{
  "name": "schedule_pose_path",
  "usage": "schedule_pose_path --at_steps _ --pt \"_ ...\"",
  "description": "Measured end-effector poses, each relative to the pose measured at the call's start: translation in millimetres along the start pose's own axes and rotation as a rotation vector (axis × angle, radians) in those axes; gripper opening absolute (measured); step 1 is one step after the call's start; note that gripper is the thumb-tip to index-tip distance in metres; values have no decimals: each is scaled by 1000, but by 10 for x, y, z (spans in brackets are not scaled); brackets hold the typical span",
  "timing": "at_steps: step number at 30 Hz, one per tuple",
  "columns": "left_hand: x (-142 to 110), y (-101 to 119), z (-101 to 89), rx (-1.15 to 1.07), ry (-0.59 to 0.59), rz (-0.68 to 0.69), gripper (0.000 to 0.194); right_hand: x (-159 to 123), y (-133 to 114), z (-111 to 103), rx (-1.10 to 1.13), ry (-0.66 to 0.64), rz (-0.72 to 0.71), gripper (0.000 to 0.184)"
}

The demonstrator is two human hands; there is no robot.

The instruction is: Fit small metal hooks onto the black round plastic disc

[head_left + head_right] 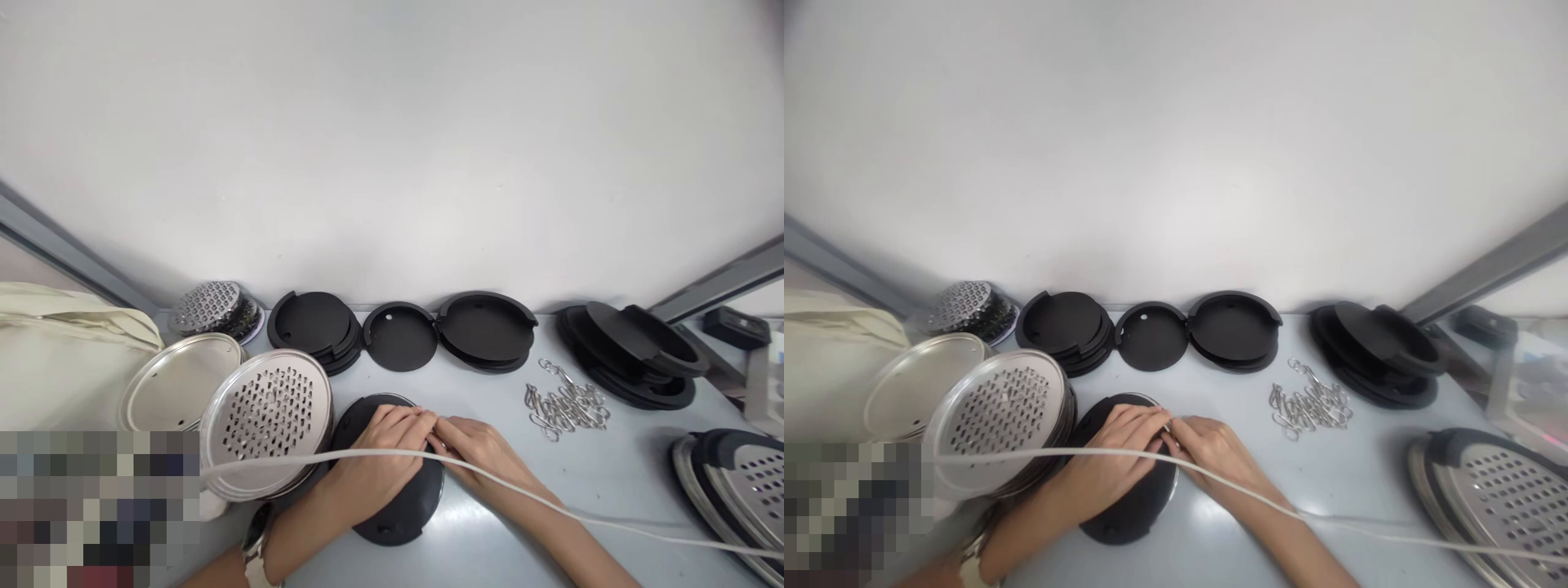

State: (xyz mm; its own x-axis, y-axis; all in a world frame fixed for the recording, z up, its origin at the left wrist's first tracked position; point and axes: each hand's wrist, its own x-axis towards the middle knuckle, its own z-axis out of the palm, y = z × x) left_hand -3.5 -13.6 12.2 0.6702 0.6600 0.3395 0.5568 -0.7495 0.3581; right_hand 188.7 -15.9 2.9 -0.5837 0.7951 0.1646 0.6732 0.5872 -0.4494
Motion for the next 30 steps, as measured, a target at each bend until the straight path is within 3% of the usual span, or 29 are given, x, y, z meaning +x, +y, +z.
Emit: schedule_pose_path --at_steps 19,25,30 --pt "10 18 -37 26 -38 -27 29 -12 29 41 -107 86 -97 17" --pt "18 25 -52 12 -62 -38 29 -17 3 -16 -44 -11 10 17" --pt "14 22 -56 -11 -74 -17 29 -22 12 -26 2 -64 14 17"
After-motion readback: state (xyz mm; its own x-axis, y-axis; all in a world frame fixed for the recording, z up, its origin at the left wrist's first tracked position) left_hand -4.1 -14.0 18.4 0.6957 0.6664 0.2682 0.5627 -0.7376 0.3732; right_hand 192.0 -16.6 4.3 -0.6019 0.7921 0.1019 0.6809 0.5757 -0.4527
